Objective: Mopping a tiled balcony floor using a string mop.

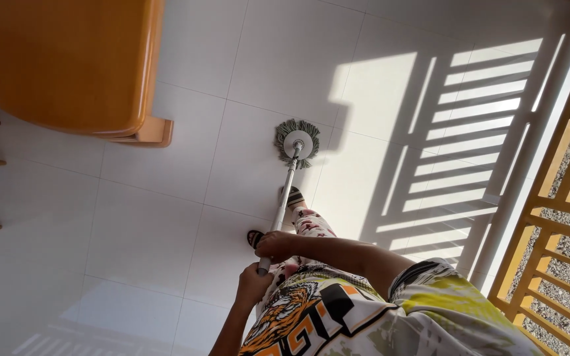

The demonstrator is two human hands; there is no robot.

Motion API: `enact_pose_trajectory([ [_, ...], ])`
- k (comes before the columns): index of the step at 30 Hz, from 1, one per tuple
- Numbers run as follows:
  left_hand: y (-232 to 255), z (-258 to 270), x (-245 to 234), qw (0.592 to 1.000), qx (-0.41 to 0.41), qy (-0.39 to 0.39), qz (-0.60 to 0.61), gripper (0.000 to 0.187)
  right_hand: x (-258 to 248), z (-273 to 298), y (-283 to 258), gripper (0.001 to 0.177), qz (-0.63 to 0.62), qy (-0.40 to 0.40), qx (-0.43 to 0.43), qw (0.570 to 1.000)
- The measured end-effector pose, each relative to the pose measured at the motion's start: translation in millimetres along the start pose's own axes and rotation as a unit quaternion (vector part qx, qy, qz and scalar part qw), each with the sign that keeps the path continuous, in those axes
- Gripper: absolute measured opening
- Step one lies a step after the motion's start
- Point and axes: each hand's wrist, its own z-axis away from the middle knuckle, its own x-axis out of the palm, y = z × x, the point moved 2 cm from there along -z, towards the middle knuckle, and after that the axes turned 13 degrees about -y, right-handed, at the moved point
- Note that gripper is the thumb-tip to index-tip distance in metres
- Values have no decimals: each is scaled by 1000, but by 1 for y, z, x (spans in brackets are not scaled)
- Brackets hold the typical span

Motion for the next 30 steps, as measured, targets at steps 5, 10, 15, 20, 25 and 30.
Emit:
enact_pose_trajectory([
  [5, 43, -66, 2, 995, 39, 5, -94, 37, -23, 32, 59, 25, 4, 11, 49, 999],
  [10, 101, -124, 15, 983, 115, -16, -140, 33, -40, 75, 116, 32, 20, 48, 182, 982],
  [15, 95, -123, 24, 974, 106, -1, -198, 49, -25, 73, 118, 31, 21, 82, 216, 973],
  [20, -18, -88, 9, 988, 68, 39, -131, 51, 42, 0, 70, 36, 41, 66, 149, 986],
  [25, -159, 44, -5, 998, 6, 61, -10, 57, 150, -108, -52, 39, 68, -5, 56, 996],
  [30, -382, 107, 40, 988, -69, 117, 80, 59, 271, -196, -208, 33, 66, -141, -51, 986],
])
